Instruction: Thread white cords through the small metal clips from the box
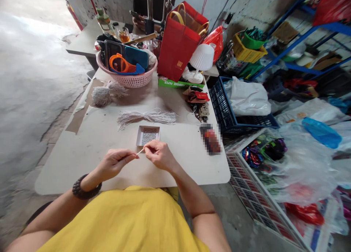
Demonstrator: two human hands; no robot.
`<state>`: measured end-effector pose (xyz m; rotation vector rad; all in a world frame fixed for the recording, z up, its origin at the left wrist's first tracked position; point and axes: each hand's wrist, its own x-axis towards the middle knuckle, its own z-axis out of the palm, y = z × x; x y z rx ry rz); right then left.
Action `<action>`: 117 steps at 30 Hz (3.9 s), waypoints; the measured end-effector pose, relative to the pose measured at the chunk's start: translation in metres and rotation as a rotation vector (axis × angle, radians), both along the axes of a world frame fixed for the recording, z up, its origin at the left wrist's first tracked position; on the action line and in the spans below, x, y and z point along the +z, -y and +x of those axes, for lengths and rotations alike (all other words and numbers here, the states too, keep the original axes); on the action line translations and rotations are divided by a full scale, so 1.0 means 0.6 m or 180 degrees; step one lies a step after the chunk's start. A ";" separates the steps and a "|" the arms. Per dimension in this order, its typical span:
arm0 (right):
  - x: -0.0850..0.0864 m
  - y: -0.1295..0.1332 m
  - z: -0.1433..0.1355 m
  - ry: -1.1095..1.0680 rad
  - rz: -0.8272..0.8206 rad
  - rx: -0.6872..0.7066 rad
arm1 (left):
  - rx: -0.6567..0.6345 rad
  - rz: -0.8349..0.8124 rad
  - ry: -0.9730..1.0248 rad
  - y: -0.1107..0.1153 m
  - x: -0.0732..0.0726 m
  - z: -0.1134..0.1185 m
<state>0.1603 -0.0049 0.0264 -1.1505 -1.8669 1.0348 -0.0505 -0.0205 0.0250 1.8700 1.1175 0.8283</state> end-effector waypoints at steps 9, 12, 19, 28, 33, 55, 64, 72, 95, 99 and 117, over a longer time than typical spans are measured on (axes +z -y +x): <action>-0.022 -0.109 0.062 0.2269 0.0256 -0.1032 | 0.1327 0.0240 -0.2542 -0.033 -0.051 -0.140; -0.030 -0.152 0.050 0.2773 0.0470 -0.0945 | 0.1022 0.0614 -0.2735 -0.042 -0.057 -0.145; -0.031 -0.236 -0.003 0.3404 0.1192 0.0060 | 0.0715 0.1396 -0.2566 -0.154 -0.006 -0.049; -0.028 -0.251 -0.027 0.3305 0.1264 0.0313 | 0.0157 0.1237 -0.2749 -0.261 -0.031 0.030; -0.021 -0.254 -0.023 0.3234 0.1216 0.0289 | 0.0127 0.1264 -0.2661 -0.259 -0.042 0.029; -0.030 -0.097 0.154 0.3235 0.0226 -0.0787 | -0.0694 0.0973 -0.2667 -0.165 -0.036 0.075; -0.057 -0.151 0.094 0.2759 -0.0016 -0.0584 | -0.0332 0.0829 -0.2077 -0.157 -0.052 0.057; -0.040 -0.098 0.114 0.0606 -0.0565 -0.0759 | 0.0236 0.0163 -0.1014 -0.140 -0.049 0.052; -0.048 -0.032 -0.009 -0.1337 -0.1128 -0.1402 | 0.1356 -0.1159 0.1264 -0.106 -0.045 0.086; -0.050 -0.036 -0.012 -0.1374 -0.1121 -0.1444 | 0.1409 -0.1058 0.1272 -0.103 -0.044 0.089; -0.036 -0.049 -0.029 -0.1648 -0.1239 -0.1279 | 0.1055 -0.1812 0.2343 -0.088 -0.047 0.085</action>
